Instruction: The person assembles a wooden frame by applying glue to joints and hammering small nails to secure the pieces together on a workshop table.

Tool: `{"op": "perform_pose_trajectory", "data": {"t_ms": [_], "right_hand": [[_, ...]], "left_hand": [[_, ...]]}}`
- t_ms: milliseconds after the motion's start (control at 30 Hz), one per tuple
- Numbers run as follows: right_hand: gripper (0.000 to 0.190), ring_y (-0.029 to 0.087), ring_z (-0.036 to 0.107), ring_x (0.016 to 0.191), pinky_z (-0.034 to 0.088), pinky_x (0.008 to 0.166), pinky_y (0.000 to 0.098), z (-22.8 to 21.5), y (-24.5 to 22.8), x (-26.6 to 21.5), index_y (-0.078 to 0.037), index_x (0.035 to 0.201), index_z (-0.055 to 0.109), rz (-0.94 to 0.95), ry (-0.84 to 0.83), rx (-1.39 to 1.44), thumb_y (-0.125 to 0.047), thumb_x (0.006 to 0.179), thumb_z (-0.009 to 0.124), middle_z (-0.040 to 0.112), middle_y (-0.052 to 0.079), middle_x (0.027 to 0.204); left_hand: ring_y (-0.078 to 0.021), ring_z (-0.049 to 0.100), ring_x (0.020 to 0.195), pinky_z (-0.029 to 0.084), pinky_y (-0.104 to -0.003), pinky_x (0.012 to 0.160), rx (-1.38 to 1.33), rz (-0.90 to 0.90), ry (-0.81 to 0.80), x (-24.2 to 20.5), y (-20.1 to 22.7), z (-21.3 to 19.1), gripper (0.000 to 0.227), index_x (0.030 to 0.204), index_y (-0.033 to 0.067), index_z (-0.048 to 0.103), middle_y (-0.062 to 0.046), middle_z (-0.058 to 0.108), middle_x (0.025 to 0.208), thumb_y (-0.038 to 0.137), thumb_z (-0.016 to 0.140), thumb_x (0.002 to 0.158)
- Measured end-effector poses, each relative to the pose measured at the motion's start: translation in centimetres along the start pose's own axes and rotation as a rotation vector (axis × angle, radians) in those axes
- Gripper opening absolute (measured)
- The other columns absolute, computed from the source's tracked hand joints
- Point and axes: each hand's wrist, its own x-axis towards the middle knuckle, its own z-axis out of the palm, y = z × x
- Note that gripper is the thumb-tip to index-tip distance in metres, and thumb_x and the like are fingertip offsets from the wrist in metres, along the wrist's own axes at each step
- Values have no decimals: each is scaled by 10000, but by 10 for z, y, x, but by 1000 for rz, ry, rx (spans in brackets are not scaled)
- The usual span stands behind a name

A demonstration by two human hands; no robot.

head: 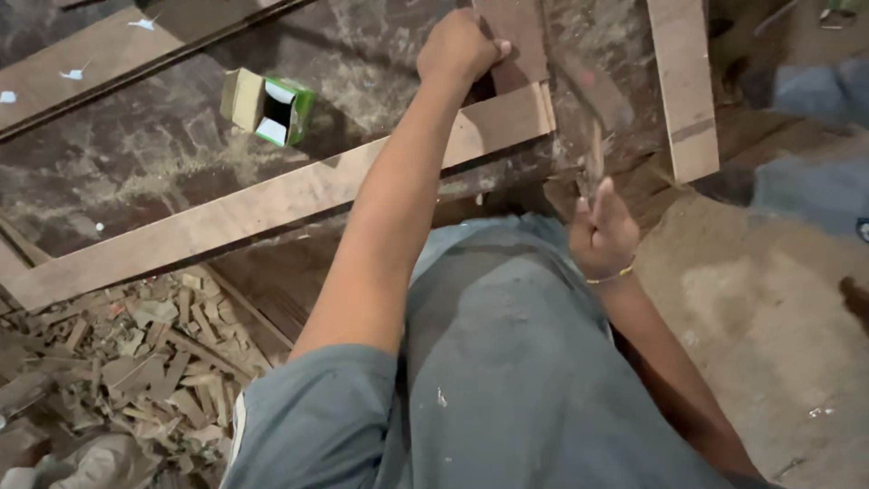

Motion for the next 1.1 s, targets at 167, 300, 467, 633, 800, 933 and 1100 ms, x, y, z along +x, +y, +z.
{"op": "perform_pose_trajectory", "data": {"t_ms": [167, 300, 467, 633, 800, 933, 1100], "right_hand": [[548, 380, 685, 879, 560, 752, 419, 0, -11, -2, -149, 1571, 501, 275, -382, -142, -63, 1047, 634, 702, 187, 1110], [585, 339, 710, 1014, 590, 847, 376, 3, -9, 2, -208, 1639, 319, -94, 28, 34, -17, 1130, 537, 694, 194, 1272], [574, 351, 713, 967, 583, 804, 401, 10, 0, -15, -204, 1601, 472, 308, -339, -146, -68, 1051, 563, 729, 151, 1135], [550, 349, 715, 1012, 567, 832, 410, 8, 19, -38, -141, 1546, 509, 362, -328, -122, -86, 1007, 600, 740, 147, 1249], [593, 319, 695, 1184, 538, 943, 359, 1, 29, -61, -130, 1592, 457, 453, -218, 61, -93, 1016, 592, 658, 220, 1374], [613, 300, 692, 1056, 534, 896, 353, -8, 34, -75, -181, 1594, 457, 785, -251, 87, -149, 1007, 630, 696, 228, 1215], [644, 269, 730, 1080, 539, 887, 348, -10, 42, -78, -218, 1594, 447, 783, -284, 67, -160, 980, 633, 708, 242, 1194]], "left_hand": [[-298, 719, 1051, 556, -449, 869, 1, -73, -36, -5, 2, -6, 521, 1038, 124, 727, -94, 754, 1086, 509, 859, 713], [-306, 704, 1060, 543, -461, 871, 0, 17, -42, -3, 6, -14, 491, 1030, 126, 733, -98, 751, 1084, 482, 858, 716], [-314, 721, 1063, 553, -457, 896, -4, -65, -60, 2, -5, 5, 476, 1043, 127, 734, -113, 754, 1114, 500, 828, 762], [-373, 693, 1024, 566, -449, 881, -213, 290, 164, 2, -38, 29, 451, 1055, 27, 694, -183, 743, 1059, 321, 870, 762], [-235, 707, 890, 613, -331, 746, -1131, 69, -72, -35, -98, 32, 193, 1159, 13, 639, -121, 710, 1017, -11, 546, 992], [-266, 726, 935, 623, -362, 786, -1410, -5, -183, -65, -116, 23, 129, 1134, 37, 539, -132, 662, 1038, -25, 538, 1021], [-282, 687, 1017, 580, -385, 903, -1818, 23, -355, -78, -113, 17, 110, 1074, 63, 563, -144, 678, 1079, 8, 549, 980]]}}
